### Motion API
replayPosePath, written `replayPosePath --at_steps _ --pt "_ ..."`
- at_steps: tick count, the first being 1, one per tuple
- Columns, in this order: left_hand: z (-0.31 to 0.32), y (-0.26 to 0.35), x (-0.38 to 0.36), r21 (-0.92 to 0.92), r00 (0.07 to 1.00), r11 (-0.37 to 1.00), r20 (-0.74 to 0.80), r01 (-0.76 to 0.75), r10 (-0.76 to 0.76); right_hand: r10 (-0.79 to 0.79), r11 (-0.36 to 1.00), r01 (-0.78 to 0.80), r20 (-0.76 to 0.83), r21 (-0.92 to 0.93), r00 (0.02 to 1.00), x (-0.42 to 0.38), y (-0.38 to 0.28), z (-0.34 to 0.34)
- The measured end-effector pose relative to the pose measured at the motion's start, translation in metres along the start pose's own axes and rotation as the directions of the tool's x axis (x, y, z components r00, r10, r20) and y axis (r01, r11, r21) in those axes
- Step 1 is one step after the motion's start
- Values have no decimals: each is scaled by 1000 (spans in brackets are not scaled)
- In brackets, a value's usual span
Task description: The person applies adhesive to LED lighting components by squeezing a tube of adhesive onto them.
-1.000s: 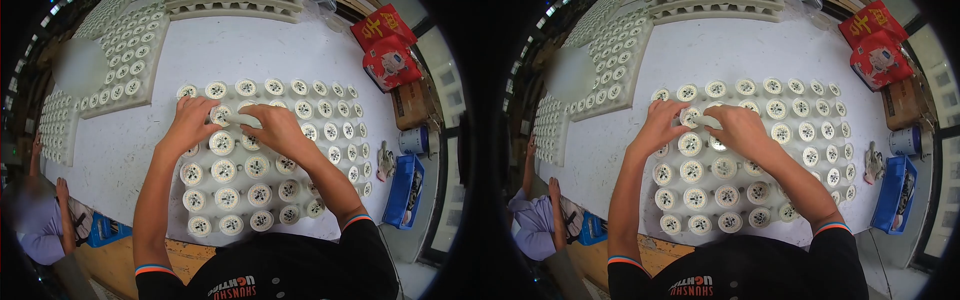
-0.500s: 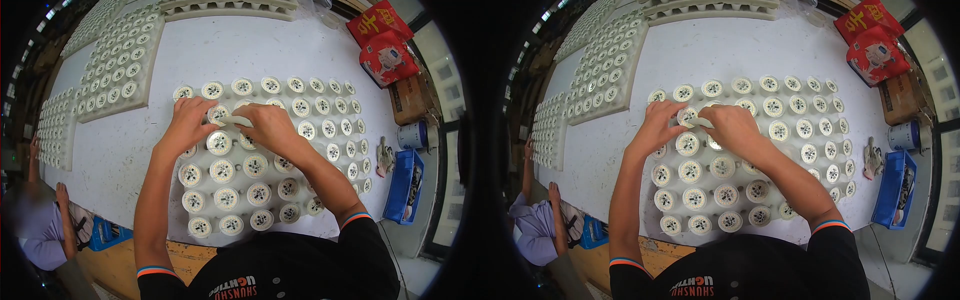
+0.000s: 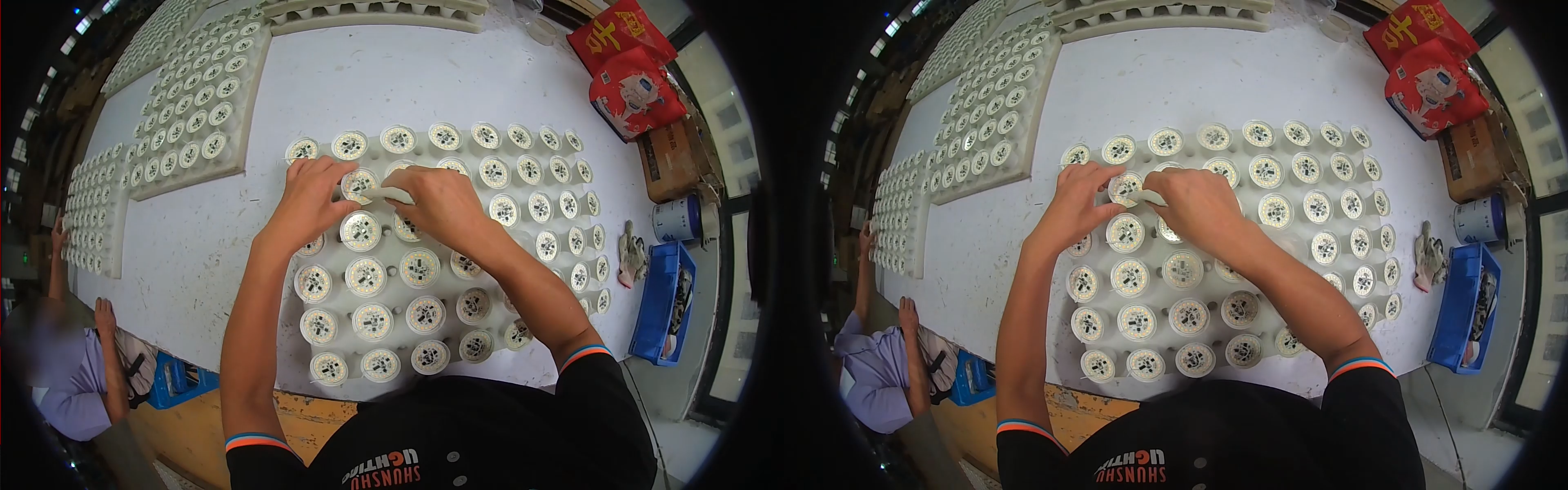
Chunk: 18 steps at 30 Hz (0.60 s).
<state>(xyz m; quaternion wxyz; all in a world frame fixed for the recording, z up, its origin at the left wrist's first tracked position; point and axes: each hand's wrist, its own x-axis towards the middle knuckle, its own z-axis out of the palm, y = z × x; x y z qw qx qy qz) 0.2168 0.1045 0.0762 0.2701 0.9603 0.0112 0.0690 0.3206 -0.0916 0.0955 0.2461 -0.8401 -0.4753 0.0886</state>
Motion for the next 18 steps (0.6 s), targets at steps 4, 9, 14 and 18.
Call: replayPosePath --at_steps 4,9,14,18 --pt "1 -1 -1 -8 1000 1000 -8 -8 8 -5 1000 5 -18 -5 1000 0 0 1" --pt "1 -1 -1 -4 1000 1000 -7 -8 8 -13 999 12 -24 -32 1000 2 -2 1" --pt "-1 2 -1 -7 1000 1000 9 22 -22 -11 999 9 -30 -41 999 1 -1 3" --pt "1 0 -2 -1 1000 1000 -1 6 -6 -10 999 9 -27 -32 1000 2 -2 2"
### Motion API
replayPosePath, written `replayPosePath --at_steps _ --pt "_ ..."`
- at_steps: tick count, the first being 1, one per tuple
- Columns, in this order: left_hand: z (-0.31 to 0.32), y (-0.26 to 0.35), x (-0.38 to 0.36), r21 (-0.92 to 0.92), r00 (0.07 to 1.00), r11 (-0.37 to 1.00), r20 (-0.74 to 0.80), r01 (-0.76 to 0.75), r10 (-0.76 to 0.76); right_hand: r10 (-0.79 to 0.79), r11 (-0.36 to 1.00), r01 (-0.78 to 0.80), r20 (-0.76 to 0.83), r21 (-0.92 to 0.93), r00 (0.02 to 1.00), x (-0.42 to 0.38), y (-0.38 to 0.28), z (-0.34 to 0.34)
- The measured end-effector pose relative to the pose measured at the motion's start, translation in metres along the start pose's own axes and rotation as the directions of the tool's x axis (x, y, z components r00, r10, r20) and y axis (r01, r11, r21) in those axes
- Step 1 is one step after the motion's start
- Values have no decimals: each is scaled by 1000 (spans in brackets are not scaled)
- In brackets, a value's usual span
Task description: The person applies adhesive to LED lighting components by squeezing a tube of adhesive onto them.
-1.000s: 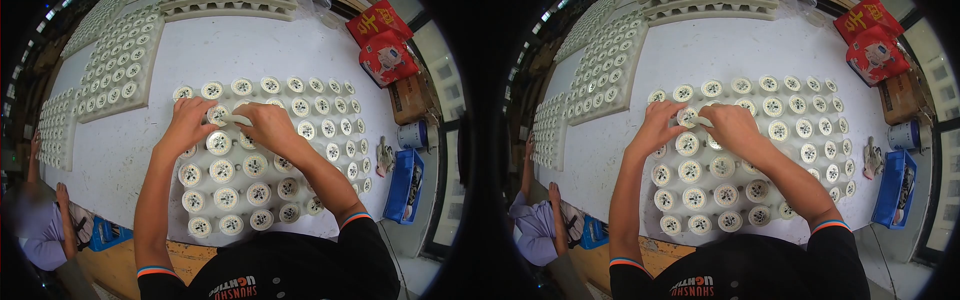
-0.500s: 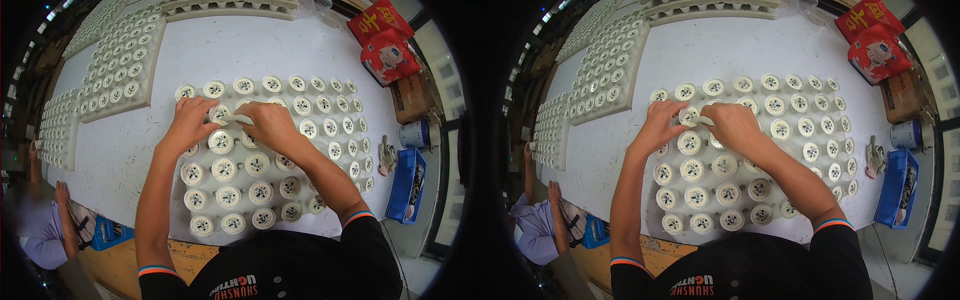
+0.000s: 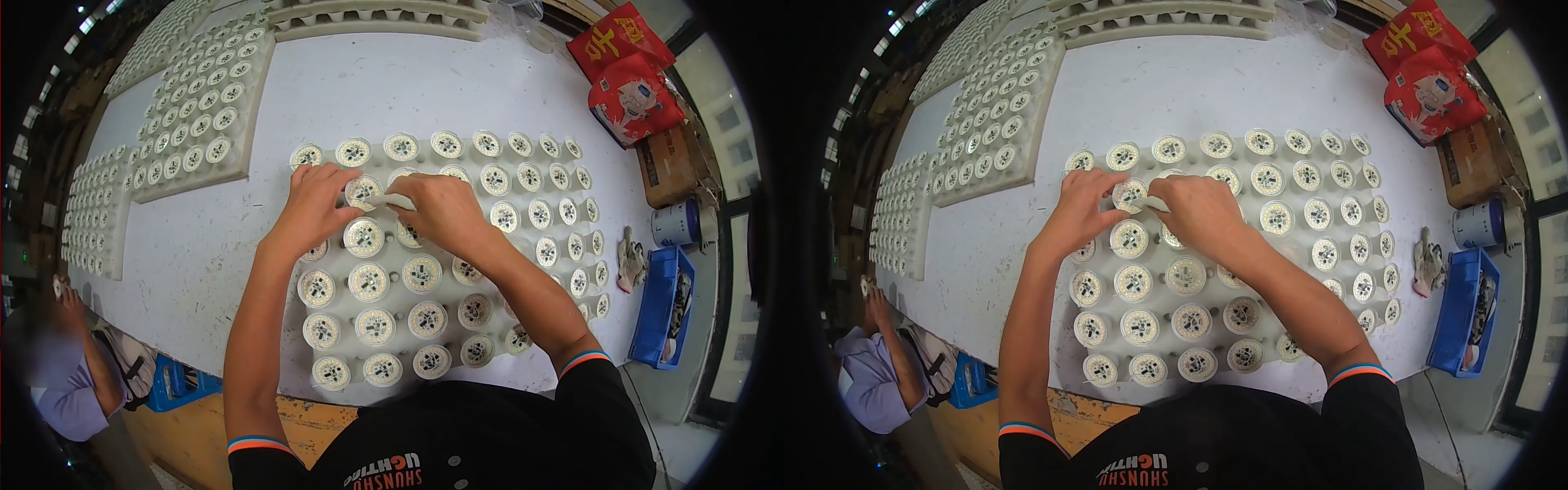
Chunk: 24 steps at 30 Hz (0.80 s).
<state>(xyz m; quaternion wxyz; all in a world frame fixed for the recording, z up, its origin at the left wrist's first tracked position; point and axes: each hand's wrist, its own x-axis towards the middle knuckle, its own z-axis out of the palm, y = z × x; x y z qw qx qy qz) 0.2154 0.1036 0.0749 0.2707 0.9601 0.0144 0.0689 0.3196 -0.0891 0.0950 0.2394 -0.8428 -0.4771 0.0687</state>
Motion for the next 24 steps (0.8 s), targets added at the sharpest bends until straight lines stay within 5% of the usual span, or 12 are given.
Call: replayPosePath --at_steps 5,10,14,24 --pt "-2 -1 0 3 1000 1000 13 6 -6 42 997 -44 28 70 999 -1 -2 -5" --pt "-26 -4 3 -87 977 995 -207 39 -56 144 909 -102 -75 405 987 -7 7 -15" --pt "-33 -13 22 -151 922 980 -344 131 -176 124 893 -79 -72 443 990 -11 16 -20" --pt "-12 -21 59 104 982 977 -53 185 -180 159 838 -127 -15 530 987 -13 25 -27"
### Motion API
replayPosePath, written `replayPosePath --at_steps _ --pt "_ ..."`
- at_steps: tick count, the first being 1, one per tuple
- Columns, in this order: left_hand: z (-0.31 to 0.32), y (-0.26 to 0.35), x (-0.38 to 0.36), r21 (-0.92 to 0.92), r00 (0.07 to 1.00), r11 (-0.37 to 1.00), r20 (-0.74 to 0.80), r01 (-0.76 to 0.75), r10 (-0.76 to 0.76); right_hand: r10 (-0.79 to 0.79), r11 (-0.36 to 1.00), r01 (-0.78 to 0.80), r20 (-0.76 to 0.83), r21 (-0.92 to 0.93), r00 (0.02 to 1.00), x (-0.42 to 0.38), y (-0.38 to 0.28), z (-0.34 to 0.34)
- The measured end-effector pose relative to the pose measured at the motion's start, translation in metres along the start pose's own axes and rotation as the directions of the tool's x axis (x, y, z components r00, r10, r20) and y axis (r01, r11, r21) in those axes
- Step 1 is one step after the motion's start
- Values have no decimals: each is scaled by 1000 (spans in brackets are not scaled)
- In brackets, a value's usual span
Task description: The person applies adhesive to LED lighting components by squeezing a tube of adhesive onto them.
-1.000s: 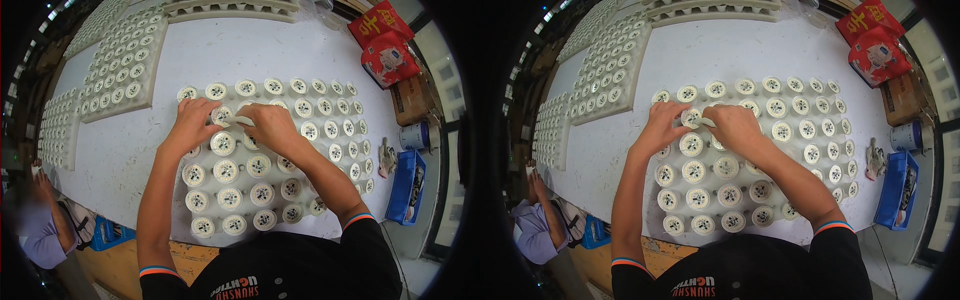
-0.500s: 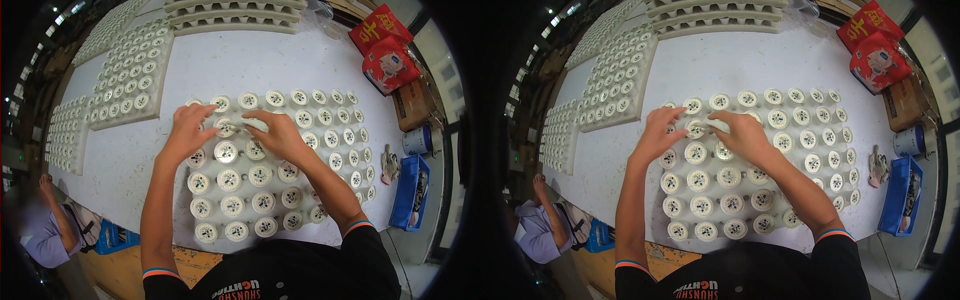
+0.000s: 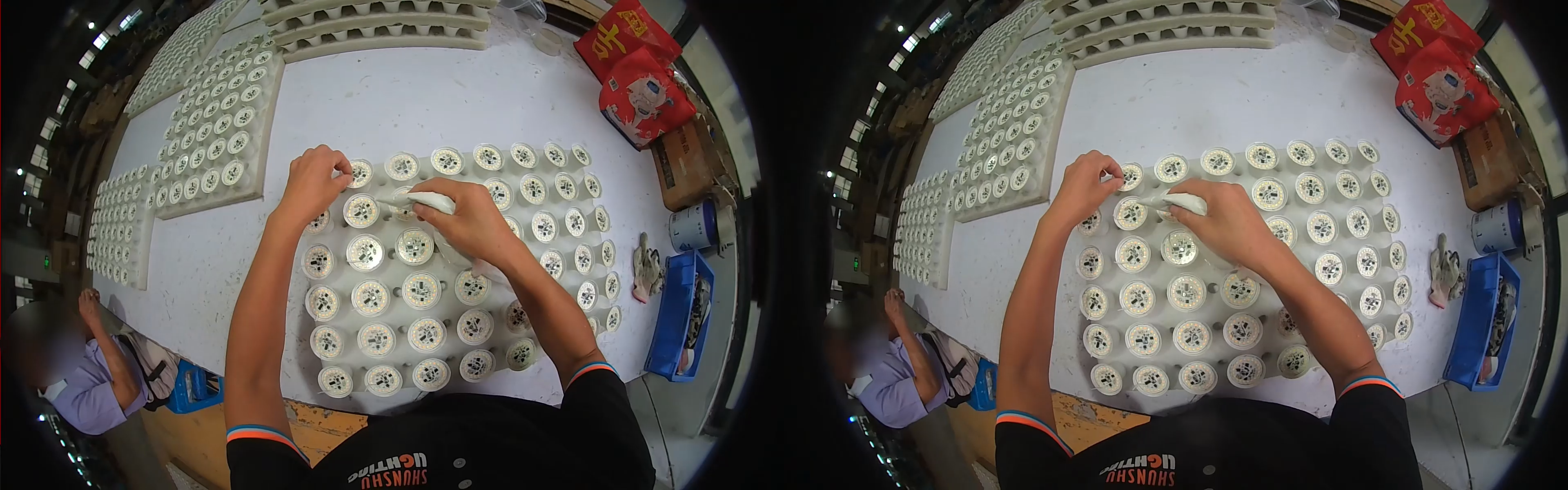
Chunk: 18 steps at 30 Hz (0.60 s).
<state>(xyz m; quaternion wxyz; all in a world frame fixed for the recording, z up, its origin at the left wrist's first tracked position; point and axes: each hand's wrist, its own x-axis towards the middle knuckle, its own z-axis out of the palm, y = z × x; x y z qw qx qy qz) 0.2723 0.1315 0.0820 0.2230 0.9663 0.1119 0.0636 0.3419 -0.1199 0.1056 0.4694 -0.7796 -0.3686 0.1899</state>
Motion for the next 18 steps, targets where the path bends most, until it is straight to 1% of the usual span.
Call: replayPosePath --at_steps 1,5,8,11,14,16,18 --pt "0 0 0 -6 1000 1000 2 0 0 -22 1000 22 -19 3 1000 1 3 1" --pt "-1 0 5 -32 1000 999 -11 3 -4 20 999 -21 18 32 1000 3 0 0" --pt "-1 5 9 -48 998 998 55 42 -39 25 999 -25 8 39 1000 2 -1 0" --pt "-2 3 14 -31 994 999 105 11 -8 29 999 -30 19 27 999 2 0 0" --pt "-4 -2 19 -54 989 997 139 53 -45 51 998 -53 45 43 998 3 -5 -1" --pt "-5 -3 19 31 993 999 113 -14 11 74 996 -77 50 48 996 2 -6 -1" --pt "-3 -1 20 92 993 992 92 -84 75 56 997 -58 42 50 998 1 -5 0"
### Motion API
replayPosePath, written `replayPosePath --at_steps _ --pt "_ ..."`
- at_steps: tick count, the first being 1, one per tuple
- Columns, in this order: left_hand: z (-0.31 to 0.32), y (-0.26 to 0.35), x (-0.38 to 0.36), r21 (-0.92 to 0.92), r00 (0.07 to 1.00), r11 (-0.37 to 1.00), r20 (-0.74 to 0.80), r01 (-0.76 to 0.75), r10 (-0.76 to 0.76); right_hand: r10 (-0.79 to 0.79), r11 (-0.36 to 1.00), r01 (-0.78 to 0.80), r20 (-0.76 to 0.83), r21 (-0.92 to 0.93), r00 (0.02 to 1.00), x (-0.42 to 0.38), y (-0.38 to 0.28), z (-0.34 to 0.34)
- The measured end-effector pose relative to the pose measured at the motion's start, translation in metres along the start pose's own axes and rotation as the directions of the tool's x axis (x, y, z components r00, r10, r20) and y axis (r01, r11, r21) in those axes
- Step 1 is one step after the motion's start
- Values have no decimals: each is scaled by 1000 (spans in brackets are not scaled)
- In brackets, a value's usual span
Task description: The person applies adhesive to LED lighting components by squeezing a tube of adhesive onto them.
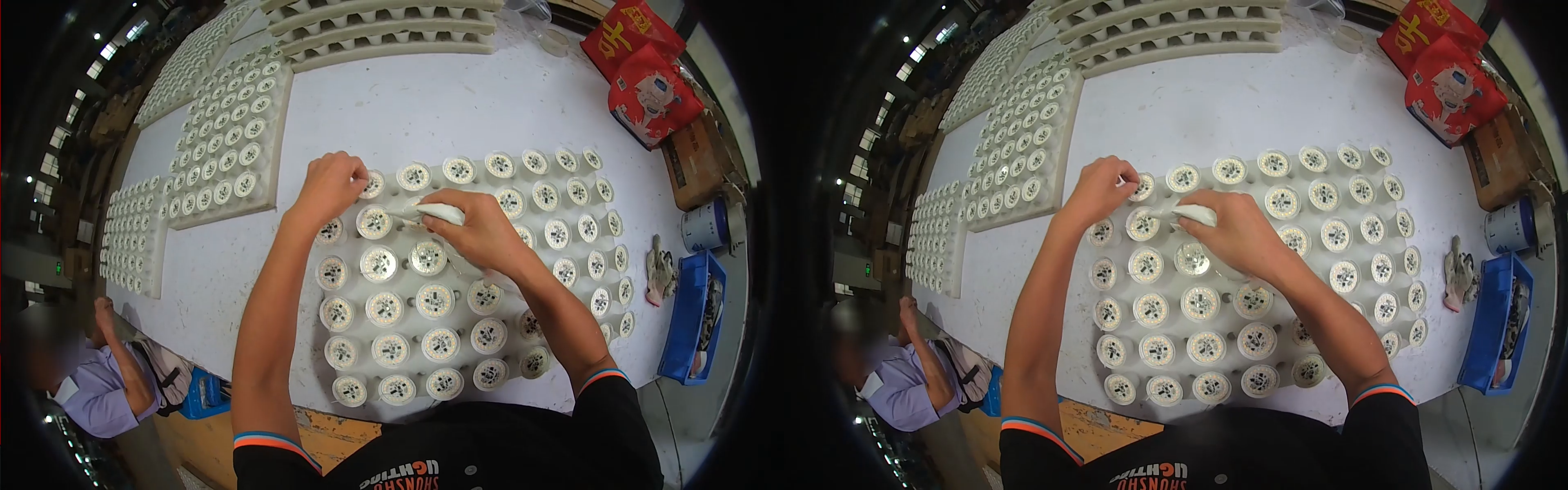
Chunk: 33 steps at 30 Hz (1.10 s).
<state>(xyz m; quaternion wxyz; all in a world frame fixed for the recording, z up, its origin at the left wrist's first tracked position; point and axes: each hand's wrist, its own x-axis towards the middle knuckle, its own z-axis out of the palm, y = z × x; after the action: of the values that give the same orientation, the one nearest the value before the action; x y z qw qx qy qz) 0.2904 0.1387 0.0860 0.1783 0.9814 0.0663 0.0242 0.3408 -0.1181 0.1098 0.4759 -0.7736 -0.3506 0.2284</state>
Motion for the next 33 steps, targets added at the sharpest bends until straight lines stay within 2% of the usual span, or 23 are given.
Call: replayPosePath --at_steps 3,5,7,9,13,16,18,20,21,25,28,33 --pt "1 3 2 74 998 995 -17 -66 67 -45 999 45 -40 4 998 -2 4 1" --pt "-1 8 3 87 1000 996 10 1 -2 -81 997 81 -69 -9 994 1 9 1" --pt "-4 15 1 105 994 991 58 85 -92 -45 999 46 -48 19 998 3 6 0" --pt "0 12 -3 105 997 992 -9 75 -75 17 999 -17 -11 30 1000 -1 2 -3" --pt "5 11 -8 54 991 992 -64 117 -114 -34 999 35 -30 38 999 -1 2 -3" --pt "14 0 -9 115 990 993 -139 20 -4 -105 994 107 -94 11 990 -1 11 4" --pt "14 5 -13 71 993 994 -93 85 -79 57 993 -59 14 101 998 -4 -2 -2" --pt "8 6 -8 19 989 994 -111 105 -102 3 996 -2 -16 91 1000 -3 3 1" --pt "2 11 -6 -14 986 988 -68 152 -153 -28 996 31 -34 79 999 -2 5 1" --pt "-2 8 3 7 989 992 71 127 -127 -67 994 71 -55 80 996 -3 5 -1" --pt "-4 3 15 64 987 991 99 117 -123 -2 995 5 -25 98 1000 -5 4 -2" --pt "-7 10 15 133 981 984 137 119 -137 -13 995 17 -39 96 999 -6 6 -5"
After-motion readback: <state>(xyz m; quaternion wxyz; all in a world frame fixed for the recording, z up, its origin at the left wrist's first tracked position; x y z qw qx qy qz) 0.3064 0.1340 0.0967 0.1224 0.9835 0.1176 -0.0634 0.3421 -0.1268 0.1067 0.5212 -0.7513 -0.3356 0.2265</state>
